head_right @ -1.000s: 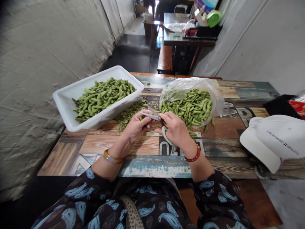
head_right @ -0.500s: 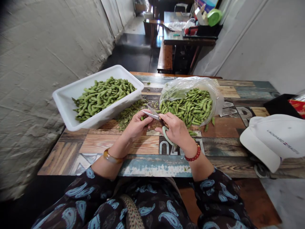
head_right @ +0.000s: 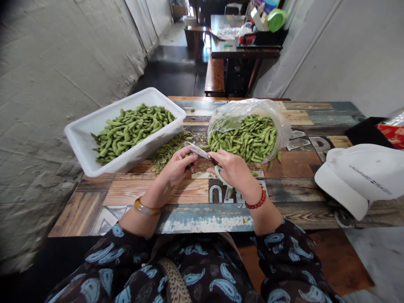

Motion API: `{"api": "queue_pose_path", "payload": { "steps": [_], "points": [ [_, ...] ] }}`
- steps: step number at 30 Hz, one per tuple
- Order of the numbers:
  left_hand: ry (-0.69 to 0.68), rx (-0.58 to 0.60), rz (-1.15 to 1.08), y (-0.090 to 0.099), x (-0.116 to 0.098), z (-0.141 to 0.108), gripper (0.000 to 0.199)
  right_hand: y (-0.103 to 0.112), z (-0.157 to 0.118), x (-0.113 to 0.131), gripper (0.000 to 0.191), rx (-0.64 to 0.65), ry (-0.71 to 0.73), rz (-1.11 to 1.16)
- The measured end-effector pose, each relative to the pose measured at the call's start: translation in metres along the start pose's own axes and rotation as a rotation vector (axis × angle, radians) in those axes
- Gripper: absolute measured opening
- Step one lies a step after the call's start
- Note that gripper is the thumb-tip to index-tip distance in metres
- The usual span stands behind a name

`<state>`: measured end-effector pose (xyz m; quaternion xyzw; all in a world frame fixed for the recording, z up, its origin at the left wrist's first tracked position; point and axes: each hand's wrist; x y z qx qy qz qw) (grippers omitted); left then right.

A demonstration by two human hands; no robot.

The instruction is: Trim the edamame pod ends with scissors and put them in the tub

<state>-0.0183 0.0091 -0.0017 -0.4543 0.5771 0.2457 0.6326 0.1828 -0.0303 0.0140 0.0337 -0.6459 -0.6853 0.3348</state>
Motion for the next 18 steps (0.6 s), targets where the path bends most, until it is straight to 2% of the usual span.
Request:
{"api": "queue_pose_path", "payload": {
  "steps": [4, 9, 12, 15, 18],
  "points": [
    [0.031, 0.039, -0.019, 0.0, -0.001, 0.0, 0.022, 0.004, 0.0, -0.002, 0.038, -0.044, -0.008, 0.042],
    [0.069, 0.029, -0.125, -0.001, -0.006, 0.003, 0.015, 0.014, 0.0, -0.021, 0.039, -0.384, -0.131, 0.207],
    [0.073, -0.011, -0.11, -0.005, -0.006, 0.007, 0.014, 0.019, -0.002, -0.034, 0.039, -0.503, -0.229, 0.326],
    [0.083, -0.024, 0.101, -0.01, -0.003, 0.014, 0.017, 0.019, -0.003, -0.039, 0.041, -0.54, -0.26, 0.395],
    [-0.004, -0.02, 0.491, -0.017, 0.001, 0.025, 0.02, 0.017, -0.001, -0.039, 0.041, -0.533, -0.227, 0.41]
  ]
}}
Point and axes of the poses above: each hand's wrist, its own z-axis towards the middle knuckle, its own y-axis out of the back of the hand, x = y × z, and after that the axes turned 6 degrees about x, right-handed
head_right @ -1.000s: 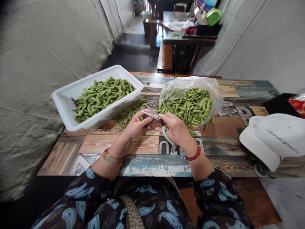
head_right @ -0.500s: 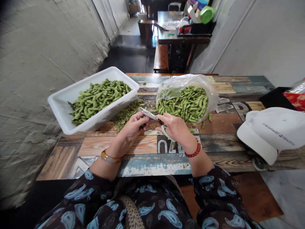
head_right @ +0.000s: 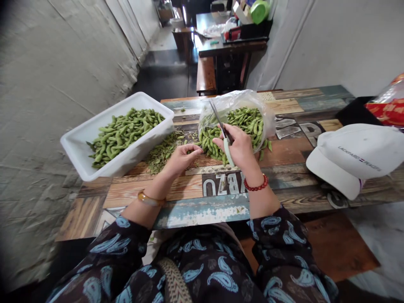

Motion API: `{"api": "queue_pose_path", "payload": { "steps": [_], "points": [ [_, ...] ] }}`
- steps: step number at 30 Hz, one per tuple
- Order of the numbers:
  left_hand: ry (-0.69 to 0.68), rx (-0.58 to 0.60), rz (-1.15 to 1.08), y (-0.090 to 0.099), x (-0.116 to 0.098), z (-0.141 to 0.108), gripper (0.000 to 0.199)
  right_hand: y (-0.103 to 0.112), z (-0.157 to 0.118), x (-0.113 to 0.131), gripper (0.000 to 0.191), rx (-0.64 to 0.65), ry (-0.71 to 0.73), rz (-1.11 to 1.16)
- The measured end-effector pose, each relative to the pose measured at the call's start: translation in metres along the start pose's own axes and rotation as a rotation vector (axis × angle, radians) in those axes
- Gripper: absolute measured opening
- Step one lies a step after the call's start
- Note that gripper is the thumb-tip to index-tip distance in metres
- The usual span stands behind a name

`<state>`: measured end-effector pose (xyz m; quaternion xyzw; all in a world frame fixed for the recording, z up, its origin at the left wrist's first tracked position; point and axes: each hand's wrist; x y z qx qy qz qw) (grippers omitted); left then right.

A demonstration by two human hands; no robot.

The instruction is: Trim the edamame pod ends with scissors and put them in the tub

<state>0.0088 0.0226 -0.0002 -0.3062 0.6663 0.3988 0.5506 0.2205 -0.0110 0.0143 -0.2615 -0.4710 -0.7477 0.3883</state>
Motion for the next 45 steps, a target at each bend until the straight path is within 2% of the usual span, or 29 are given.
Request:
{"api": "queue_pose_path", "payload": {
  "steps": [2, 5, 9, 12, 15, 19, 22, 27, 33, 36, 45],
  "points": [
    [-0.07, -0.035, 0.256, -0.005, 0.001, 0.009, 0.019, -0.002, 0.0, 0.002, 0.04, 0.02, 0.018, -0.002],
    [-0.077, -0.087, 0.551, -0.013, 0.005, 0.023, 0.023, -0.002, 0.001, 0.006, 0.039, 0.027, 0.028, -0.014],
    [-0.029, -0.146, 0.715, -0.022, 0.011, 0.038, 0.031, -0.004, 0.002, 0.008, 0.035, 0.018, 0.068, -0.065],
    [-0.052, -0.154, 0.627, -0.025, 0.013, 0.042, 0.025, -0.006, 0.002, 0.008, 0.036, 0.021, 0.091, -0.109],
    [-0.048, -0.094, 0.324, -0.019, 0.011, 0.034, 0.022, -0.007, 0.002, 0.008, 0.036, 0.032, 0.089, -0.119],
    [0.069, 0.022, -0.151, -0.005, 0.005, 0.012, 0.032, -0.008, 0.001, 0.008, 0.038, 0.06, 0.094, -0.114],
    [0.064, 0.072, -0.281, 0.003, 0.0, -0.002, 0.035, -0.009, -0.001, 0.008, 0.042, 0.106, 0.111, -0.126],
    [0.022, 0.084, -0.334, 0.007, -0.005, -0.013, 0.032, -0.012, -0.005, 0.009, 0.042, 0.23, 0.156, -0.16],
    [0.01, -0.029, -0.379, 0.014, -0.006, -0.022, 0.033, -0.015, -0.009, 0.01, 0.047, 0.404, 0.201, -0.182],
    [-0.021, -0.057, -0.365, 0.018, -0.007, -0.025, 0.03, -0.016, -0.011, 0.01, 0.05, 0.447, 0.207, -0.182],
    [-0.138, -0.096, -0.095, 0.018, -0.012, -0.027, 0.021, -0.02, -0.014, 0.018, 0.05, 0.514, 0.177, -0.184]
  ]
}}
Point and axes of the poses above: each hand's wrist, its own z-axis towards the middle knuckle, its own y-axis out of the back of the hand, x = y × z, and after that the axes turned 6 degrees about x, right-handed
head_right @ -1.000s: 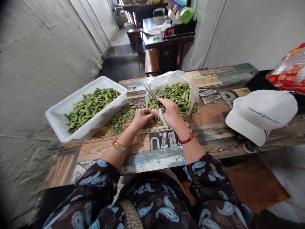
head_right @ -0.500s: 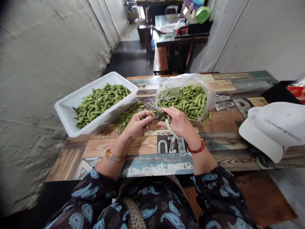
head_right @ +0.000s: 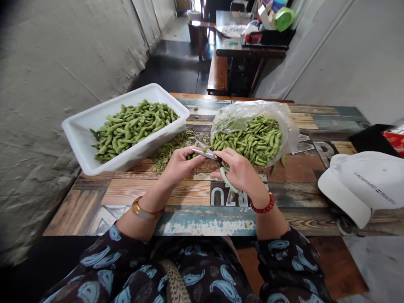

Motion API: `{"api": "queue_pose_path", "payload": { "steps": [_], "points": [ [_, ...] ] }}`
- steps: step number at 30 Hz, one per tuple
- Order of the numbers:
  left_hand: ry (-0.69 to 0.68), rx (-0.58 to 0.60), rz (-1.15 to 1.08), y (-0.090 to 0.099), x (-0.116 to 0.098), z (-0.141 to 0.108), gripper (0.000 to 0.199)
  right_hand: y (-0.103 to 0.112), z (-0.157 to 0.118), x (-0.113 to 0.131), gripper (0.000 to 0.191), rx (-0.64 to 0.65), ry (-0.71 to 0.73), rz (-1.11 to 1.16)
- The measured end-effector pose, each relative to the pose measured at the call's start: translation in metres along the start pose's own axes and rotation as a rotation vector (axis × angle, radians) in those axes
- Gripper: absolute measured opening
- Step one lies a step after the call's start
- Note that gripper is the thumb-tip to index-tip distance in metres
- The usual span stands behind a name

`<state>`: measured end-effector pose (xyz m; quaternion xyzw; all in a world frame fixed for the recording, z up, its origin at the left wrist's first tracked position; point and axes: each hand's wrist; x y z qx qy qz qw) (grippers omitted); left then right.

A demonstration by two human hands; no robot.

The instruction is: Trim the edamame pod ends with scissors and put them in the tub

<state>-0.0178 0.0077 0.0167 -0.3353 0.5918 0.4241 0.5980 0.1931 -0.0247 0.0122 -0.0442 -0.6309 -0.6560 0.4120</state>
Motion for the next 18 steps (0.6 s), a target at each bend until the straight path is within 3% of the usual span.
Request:
{"api": "queue_pose_path", "payload": {
  "steps": [8, 18],
  "points": [
    [-0.019, 0.029, 0.017, -0.001, -0.001, -0.001, 0.019, -0.004, 0.001, 0.004, 0.05, -0.03, 0.006, 0.004],
    [-0.005, 0.042, 0.088, 0.001, 0.009, 0.002, 0.025, 0.002, -0.001, 0.008, 0.039, 0.054, 0.003, -0.073]
  ]
}}
Point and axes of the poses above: each hand's wrist, its own z-axis towards the middle knuckle, its own y-axis out of the back of the hand, x = y × z, and after that the axes turned 6 degrees about x, right-handed
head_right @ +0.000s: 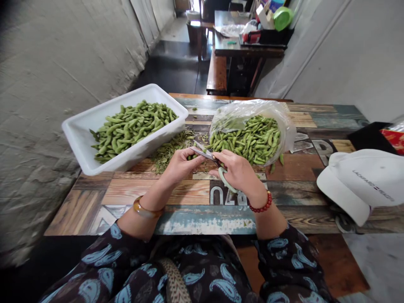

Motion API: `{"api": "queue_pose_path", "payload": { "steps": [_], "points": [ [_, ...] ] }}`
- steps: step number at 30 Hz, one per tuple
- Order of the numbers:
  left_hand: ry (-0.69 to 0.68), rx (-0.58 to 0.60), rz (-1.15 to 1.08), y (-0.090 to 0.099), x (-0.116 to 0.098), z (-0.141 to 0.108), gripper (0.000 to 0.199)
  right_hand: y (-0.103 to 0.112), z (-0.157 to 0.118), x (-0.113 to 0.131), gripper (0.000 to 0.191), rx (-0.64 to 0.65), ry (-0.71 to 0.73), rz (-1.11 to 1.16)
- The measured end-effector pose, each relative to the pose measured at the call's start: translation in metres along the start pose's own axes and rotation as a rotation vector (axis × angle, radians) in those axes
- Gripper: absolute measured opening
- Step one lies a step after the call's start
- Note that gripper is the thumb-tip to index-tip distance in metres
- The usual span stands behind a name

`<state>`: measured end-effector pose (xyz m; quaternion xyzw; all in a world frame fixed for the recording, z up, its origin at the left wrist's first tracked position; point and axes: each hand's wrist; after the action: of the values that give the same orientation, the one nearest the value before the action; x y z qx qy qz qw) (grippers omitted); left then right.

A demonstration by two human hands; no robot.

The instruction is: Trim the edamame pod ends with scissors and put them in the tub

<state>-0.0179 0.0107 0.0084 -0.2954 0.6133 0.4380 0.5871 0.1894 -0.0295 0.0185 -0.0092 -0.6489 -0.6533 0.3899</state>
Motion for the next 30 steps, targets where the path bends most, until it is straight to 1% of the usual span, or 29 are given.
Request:
{"api": "queue_pose_path", "payload": {
  "steps": [7, 12, 14, 16, 19, 21, 23, 26, 30],
  "points": [
    [0.026, -0.051, 0.019, 0.0, 0.011, 0.005, 0.027, 0.002, -0.001, -0.002, 0.038, 0.046, -0.025, -0.064],
    [0.054, -0.052, -0.033, -0.001, 0.011, 0.005, 0.027, 0.001, -0.001, -0.005, 0.035, 0.053, -0.014, -0.027],
    [0.072, -0.06, -0.091, -0.001, 0.01, 0.005, 0.026, -0.001, 0.0, -0.007, 0.034, 0.058, -0.011, -0.002],
    [0.124, -0.076, -0.189, -0.001, 0.007, 0.004, 0.026, -0.002, 0.0, -0.008, 0.034, 0.031, -0.019, 0.016],
    [0.21, -0.101, -0.358, -0.001, 0.003, 0.003, 0.028, -0.003, 0.002, -0.011, 0.034, -0.079, -0.071, 0.033],
    [0.236, -0.11, -0.448, 0.0, 0.0, 0.003, 0.03, -0.004, 0.002, -0.012, 0.036, -0.141, -0.101, 0.036],
    [0.245, -0.115, -0.518, 0.0, -0.003, 0.002, 0.032, -0.005, 0.002, -0.012, 0.04, -0.169, -0.103, 0.031],
    [0.239, -0.123, -0.588, 0.001, -0.005, 0.002, 0.034, -0.006, 0.002, -0.01, 0.045, -0.159, -0.078, 0.013],
    [0.226, -0.094, -0.633, -0.001, -0.004, 0.001, 0.035, -0.007, 0.002, -0.005, 0.046, -0.089, -0.063, -0.012]
  ]
}}
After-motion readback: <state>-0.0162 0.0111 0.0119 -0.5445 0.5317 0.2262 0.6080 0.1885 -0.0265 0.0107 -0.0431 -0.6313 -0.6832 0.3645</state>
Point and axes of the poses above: each hand's wrist, its own z-axis towards the middle knuckle, its own y-axis out of the back of the hand, x = y × z, and after that the axes turned 6 degrees about x, right-handed
